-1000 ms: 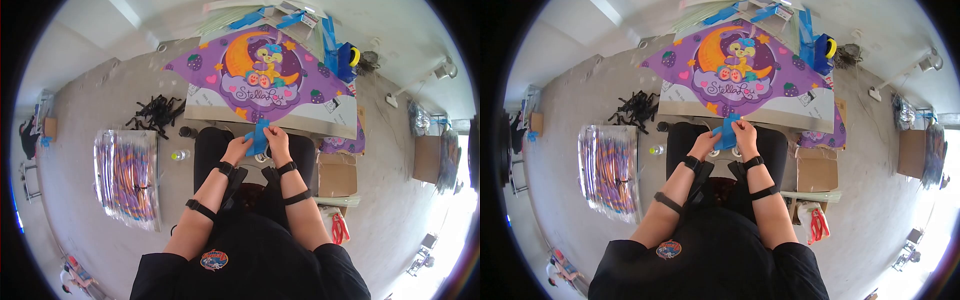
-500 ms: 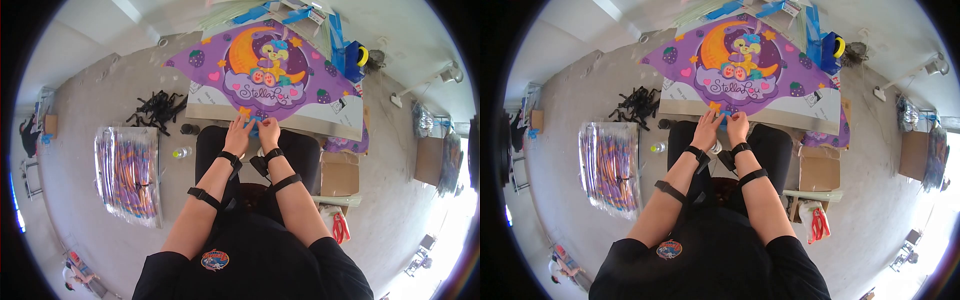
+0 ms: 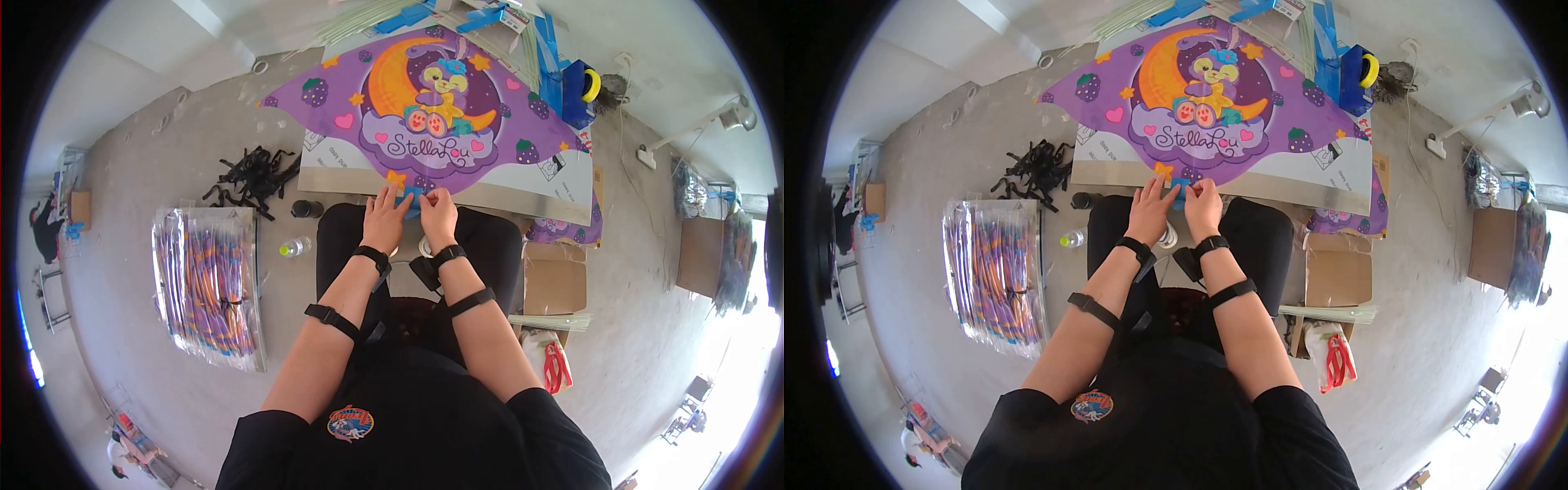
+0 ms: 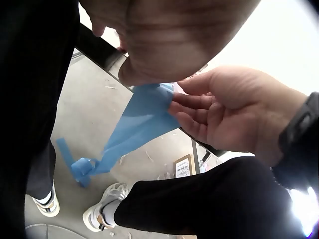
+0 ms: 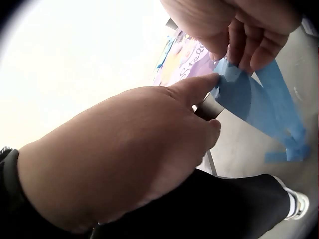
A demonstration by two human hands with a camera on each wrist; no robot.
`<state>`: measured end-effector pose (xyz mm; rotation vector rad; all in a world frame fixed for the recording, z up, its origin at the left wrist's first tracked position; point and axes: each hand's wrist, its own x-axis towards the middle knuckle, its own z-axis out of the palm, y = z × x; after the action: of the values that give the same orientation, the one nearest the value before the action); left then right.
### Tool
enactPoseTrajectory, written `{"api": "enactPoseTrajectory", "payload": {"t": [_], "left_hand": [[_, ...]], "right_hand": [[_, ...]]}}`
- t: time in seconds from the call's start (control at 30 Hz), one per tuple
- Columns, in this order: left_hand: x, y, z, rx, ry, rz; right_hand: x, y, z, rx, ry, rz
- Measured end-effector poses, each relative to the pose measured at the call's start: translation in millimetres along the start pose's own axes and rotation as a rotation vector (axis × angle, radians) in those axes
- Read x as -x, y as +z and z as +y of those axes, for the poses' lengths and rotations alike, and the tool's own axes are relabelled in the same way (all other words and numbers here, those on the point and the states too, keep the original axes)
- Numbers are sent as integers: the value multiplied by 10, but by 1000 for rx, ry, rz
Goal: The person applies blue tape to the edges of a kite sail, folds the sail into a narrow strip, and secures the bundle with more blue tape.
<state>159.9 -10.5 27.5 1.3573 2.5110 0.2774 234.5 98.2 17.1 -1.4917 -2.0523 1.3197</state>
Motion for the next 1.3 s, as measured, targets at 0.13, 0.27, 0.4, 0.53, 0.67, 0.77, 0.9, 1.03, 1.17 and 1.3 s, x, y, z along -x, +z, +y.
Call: {"api": "enactPoseTrajectory", "payload": {"t": [0.13,0.27,0.4,0.53,0.67,0.77,0.9,1.03,1.17,1.3], "left_hand": [[7,9,19,9,-9,-1],[3,-27,35,8,-20,-22],[3,-37,36,30,-28,-34],[-5,-3,23,45,-28,-32],[2,-4,30,44,-28,-32],[4,6,31,36,-28,-28],[6,-8,41,46,-39,-61],[12,-17,46,71,-47,-49],[13,-5,38,65,-49,-54],[23,-18,43,62,-55,-55]], "right_hand": [[105,-118,111,177,-337,-7],[191,-155,94,368,-471,-123],[231,-149,80,468,-468,-146],[220,-157,92,506,-467,-146],[233,-205,48,567,-447,-177],[243,-220,44,590,-443,-179],[246,-230,32,613,-434,-189],[235,-231,43,607,-439,-182],[225,-235,41,609,-425,-194],[213,-233,65,569,-428,-202]]}}
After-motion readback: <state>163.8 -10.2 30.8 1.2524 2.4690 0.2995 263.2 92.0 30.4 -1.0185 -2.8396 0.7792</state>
